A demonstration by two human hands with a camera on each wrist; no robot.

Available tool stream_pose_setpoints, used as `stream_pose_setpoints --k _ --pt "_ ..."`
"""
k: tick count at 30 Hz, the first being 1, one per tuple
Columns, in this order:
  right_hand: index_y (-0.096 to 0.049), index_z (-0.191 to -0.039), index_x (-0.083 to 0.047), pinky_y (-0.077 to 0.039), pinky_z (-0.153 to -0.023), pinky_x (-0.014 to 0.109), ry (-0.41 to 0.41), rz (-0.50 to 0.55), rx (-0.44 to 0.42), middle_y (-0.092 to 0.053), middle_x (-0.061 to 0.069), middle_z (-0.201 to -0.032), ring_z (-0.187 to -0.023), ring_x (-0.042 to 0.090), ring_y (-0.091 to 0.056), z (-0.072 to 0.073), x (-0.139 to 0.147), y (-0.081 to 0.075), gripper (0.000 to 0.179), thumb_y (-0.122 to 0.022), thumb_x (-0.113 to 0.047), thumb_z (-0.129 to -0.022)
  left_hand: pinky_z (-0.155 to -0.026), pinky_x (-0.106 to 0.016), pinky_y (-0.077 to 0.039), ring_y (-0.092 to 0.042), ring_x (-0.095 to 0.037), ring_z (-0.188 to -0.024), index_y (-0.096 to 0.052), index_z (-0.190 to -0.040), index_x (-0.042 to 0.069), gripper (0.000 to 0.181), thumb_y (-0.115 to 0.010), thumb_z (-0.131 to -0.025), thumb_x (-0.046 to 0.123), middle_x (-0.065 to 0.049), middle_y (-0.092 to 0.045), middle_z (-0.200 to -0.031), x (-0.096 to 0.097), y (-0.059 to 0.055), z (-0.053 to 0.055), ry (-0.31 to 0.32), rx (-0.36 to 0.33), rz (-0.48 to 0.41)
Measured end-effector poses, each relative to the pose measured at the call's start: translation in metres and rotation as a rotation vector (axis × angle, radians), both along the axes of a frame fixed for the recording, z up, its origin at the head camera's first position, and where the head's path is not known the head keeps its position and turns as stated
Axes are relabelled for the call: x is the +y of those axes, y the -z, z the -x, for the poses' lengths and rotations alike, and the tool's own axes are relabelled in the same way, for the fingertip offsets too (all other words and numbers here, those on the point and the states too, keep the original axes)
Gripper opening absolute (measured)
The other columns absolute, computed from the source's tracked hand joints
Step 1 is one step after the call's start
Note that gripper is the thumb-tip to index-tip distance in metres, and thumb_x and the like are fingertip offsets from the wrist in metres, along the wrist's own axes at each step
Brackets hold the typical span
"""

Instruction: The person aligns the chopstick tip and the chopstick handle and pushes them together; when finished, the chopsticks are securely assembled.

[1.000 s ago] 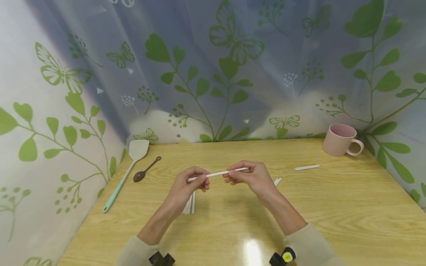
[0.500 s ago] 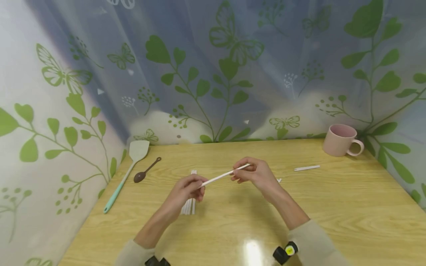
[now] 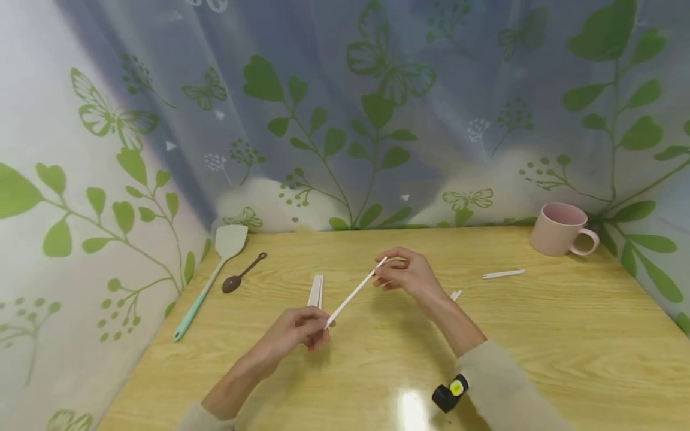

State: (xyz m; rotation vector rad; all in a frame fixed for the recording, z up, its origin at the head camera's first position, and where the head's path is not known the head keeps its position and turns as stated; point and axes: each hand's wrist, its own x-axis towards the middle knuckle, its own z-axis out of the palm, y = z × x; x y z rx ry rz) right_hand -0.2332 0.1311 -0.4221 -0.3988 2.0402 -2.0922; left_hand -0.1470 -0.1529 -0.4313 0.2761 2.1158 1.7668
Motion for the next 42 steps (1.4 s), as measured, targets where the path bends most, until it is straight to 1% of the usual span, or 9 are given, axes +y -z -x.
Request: stream_pose_setpoints --k 3,7,12,16,19,23,28,36,42 --pt "-0.057 -0.131 0.01 -0.063 -0.082 0.039 0.009 -0.009 -0.016 -0.079 0.004 -0.097 -0.085 0.02 -0.076 0.004 -0.005 0.003 0.042 -0.073 -0.006 -0.096 -0.067 -0.024 -0.054 -0.061 -0.014 -0.072 -0.067 -0.117 -0.009 0.028 -0.059 -0.106 0.016 -0.014 -0.07 -0.088 0.0 0.002 -0.003 -0.005 -0.01 0.012" --pt "-0.054 -0.135 0.01 -0.063 -0.082 0.04 0.01 -0.019 -0.034 -0.079 0.007 -0.097 -0.084 0.02 -0.076 0.008 -0.014 0.008 0.046 -0.073 -0.004 -0.096 -0.067 -0.024 -0.057 -0.063 -0.015 -0.073 -0.067 -0.116 -0.01 0.026 -0.06 -0.105 0.012 -0.021 -0.072 -0.091 0.001 0.009 -0.007 -0.034 -0.007 0.003" --pt "-0.051 -0.135 0.008 -0.063 -0.083 0.042 -0.019 -0.061 -0.03 -0.078 0.014 -0.101 -0.088 0.027 -0.077 0.016 -0.029 0.017 0.047 -0.073 -0.005 -0.096 -0.071 -0.029 -0.062 -0.07 -0.016 -0.073 -0.066 -0.114 -0.012 0.024 -0.059 -0.105 0.009 -0.015 -0.075 -0.09 0.001 0.02 -0.013 -0.061 -0.032 -0.028" --pt "-0.049 -0.135 0.009 -0.063 -0.083 0.041 -0.052 -0.081 -0.048 -0.077 0.017 -0.101 -0.089 0.029 -0.077 0.021 -0.043 0.025 0.046 -0.071 -0.003 -0.096 -0.076 -0.034 -0.064 -0.074 -0.019 -0.077 -0.062 -0.118 -0.014 0.024 -0.059 -0.104 0.005 -0.014 -0.076 -0.091 0.001 0.025 -0.019 -0.086 -0.093 -0.048" --pt "-0.047 -0.136 0.011 -0.064 -0.081 0.04 -0.069 -0.058 -0.082 -0.077 0.018 -0.097 -0.085 0.028 -0.077 0.025 -0.053 0.032 0.047 -0.069 0.001 -0.096 -0.078 -0.036 -0.064 -0.076 -0.022 -0.08 -0.057 -0.124 -0.016 0.03 -0.06 -0.102 0.004 -0.015 -0.076 -0.094 -0.001 0.026 -0.022 -0.122 -0.141 -0.053" --pt "-0.045 -0.136 0.014 -0.065 -0.078 0.042 -0.076 -0.011 -0.143 -0.075 0.019 -0.092 -0.078 0.025 -0.077 0.031 -0.065 0.041 0.045 -0.065 0.007 -0.096 -0.079 -0.038 -0.064 -0.077 -0.027 -0.084 -0.047 -0.133 -0.015 0.04 -0.062 -0.101 0.004 -0.019 -0.075 -0.099 -0.003 0.026 -0.025 -0.149 -0.169 -0.06" --pt "-0.047 -0.136 0.013 -0.065 -0.075 0.041 -0.057 -0.015 -0.189 -0.073 0.017 -0.089 -0.075 0.023 -0.075 0.037 -0.077 0.046 0.045 -0.063 0.01 -0.094 -0.082 -0.039 -0.064 -0.076 -0.029 -0.086 -0.04 -0.138 -0.011 0.047 -0.063 -0.101 0.007 -0.022 -0.073 -0.105 -0.006 0.026 -0.028 -0.136 -0.177 -0.071" --pt "-0.048 -0.134 0.015 -0.065 -0.07 0.04 -0.037 -0.019 -0.206 -0.073 0.019 -0.082 -0.068 0.023 -0.073 0.04 -0.093 0.052 0.043 -0.061 0.012 -0.093 -0.083 -0.037 -0.063 -0.076 -0.028 -0.089 -0.048 -0.134 -0.011 0.043 -0.064 -0.101 0.011 -0.021 -0.072 -0.106 -0.007 0.025 -0.028 -0.119 -0.19 -0.063" --pt "-0.048 -0.138 0.016 -0.065 -0.075 0.039 -0.031 -0.06 -0.176 -0.072 0.029 -0.097 -0.077 0.028 -0.076 0.038 -0.101 0.051 0.045 -0.062 0.009 -0.095 -0.085 -0.038 -0.063 -0.075 -0.029 -0.093 -0.048 -0.137 -0.014 0.048 -0.062 -0.102 0.016 -0.02 -0.071 -0.111 -0.009 0.024 -0.029 -0.093 -0.198 -0.051"
